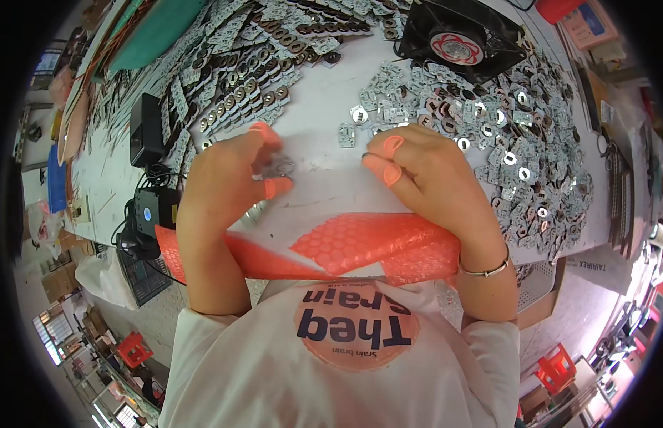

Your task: Assembling small metal and plastic hardware components by hand at a manual workstation.

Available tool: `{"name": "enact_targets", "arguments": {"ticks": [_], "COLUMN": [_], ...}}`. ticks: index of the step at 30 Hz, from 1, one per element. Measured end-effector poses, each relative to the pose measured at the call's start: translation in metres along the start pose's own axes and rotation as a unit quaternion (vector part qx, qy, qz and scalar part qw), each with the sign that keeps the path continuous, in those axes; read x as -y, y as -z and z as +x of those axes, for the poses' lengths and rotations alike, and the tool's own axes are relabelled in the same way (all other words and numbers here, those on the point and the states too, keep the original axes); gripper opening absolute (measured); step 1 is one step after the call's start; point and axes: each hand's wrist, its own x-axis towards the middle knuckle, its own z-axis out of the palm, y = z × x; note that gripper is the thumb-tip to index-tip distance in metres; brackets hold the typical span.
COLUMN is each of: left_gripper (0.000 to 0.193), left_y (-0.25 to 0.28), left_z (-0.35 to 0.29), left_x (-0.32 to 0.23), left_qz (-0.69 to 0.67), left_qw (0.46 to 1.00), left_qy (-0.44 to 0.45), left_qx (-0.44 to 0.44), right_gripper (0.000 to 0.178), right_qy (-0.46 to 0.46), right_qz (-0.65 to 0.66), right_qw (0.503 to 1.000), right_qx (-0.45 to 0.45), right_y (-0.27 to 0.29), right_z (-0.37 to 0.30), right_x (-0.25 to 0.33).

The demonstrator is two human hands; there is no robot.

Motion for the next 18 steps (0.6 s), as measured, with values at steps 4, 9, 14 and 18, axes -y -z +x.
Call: {"name": "enact_targets", "arguments": {"ticks": [4,9,14,18], "left_gripper": [0.045,0.044,0.033,0.034], "left_y": [-0.009,-0.018,-0.025,-0.025], "left_z": [0.017,0.033,0.040,0.043], "left_x": [-0.012,-0.026,-0.035,-0.034], "left_qz": [-0.165,-0.561,-0.717,-0.707], "left_qw": [0.975,0.808,0.685,0.697], "left_qy": [-0.152,-0.173,-0.079,-0.066], "left_qx": [0.007,-0.054,-0.105,-0.097], "right_gripper": [0.011,0.017,0.023,0.027], "right_qy": [-0.069,0.037,-0.087,-0.179], "right_qz": [0.071,0.269,0.334,0.437], "right_qw": [0.995,0.962,0.938,0.880], "right_qx": [-0.023,-0.038,-0.007,-0.052], "right_y": [0.004,0.002,0.010,0.019], "right_z": [-0.002,-0.001,-0.002,-0.003], "right_x": [-0.004,-0.001,0.009,0.000]}}
